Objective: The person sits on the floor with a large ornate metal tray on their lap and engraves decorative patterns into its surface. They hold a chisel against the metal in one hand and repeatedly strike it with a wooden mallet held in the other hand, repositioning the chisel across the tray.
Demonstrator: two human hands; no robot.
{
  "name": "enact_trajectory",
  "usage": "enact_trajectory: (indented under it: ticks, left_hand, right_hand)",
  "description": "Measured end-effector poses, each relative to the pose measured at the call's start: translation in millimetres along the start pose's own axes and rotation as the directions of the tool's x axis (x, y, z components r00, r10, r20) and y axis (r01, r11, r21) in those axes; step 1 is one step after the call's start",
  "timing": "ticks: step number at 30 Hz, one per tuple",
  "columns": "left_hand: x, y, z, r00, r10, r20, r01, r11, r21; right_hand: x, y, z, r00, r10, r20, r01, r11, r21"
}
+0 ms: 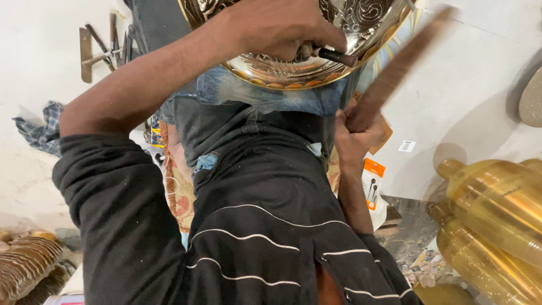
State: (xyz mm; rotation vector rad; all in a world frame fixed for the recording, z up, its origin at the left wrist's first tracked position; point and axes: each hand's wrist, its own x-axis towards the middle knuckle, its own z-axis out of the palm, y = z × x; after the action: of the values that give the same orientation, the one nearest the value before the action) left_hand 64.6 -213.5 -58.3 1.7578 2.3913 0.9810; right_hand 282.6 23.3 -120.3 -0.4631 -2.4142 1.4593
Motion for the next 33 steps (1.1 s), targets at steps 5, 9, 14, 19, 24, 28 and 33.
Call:
enact_trajectory:
  ticks: [5, 9, 14, 19, 24, 28, 33]
  left_hand:
    - [1, -3, -3, 0.998, -0.042, 0.050, 0.051, 0.978, -0.201]
    - [1, 0, -4, 0.999, -0.040, 0.030, 0.043, 0.994, -0.103]
    - [0, 1, -4, 1.000, -0.024, -0.011, 0.022, 0.993, -0.120]
    - [0, 0, -3, 0.999, -0.025, -0.042, 0.023, 0.999, -0.038]
    - [1, 0, -4, 0.999, -0.034, -0.015, 0.034, 0.999, -0.039]
    - [1, 0, -6, 0.999, -0.049, 0.016, 0.051, 0.992, -0.118]
    - [0, -2, -5, 0.998, -0.059, 0.004, 0.059, 0.989, -0.138]
  right_hand:
    - [1, -19, 4, 0.997, -0.020, -0.076, 0.037, 0.971, 0.235]
    - [7, -31, -6, 0.984, 0.170, 0.057, -0.168, 0.985, -0.041]
    - [9, -25, -4, 0.996, -0.034, 0.080, 0.049, 0.980, -0.193]
    - [10, -17, 2, 0.998, 0.050, 0.034, -0.057, 0.968, 0.244]
    - [11, -16, -4, 0.999, 0.050, 0.004, -0.050, 0.998, 0.025]
    - [13, -14, -1, 0.997, 0.077, 0.028, -0.079, 0.992, 0.101]
    - [14, -15, 0, 0.999, 0.025, 0.020, -0.025, 1.000, -0.001]
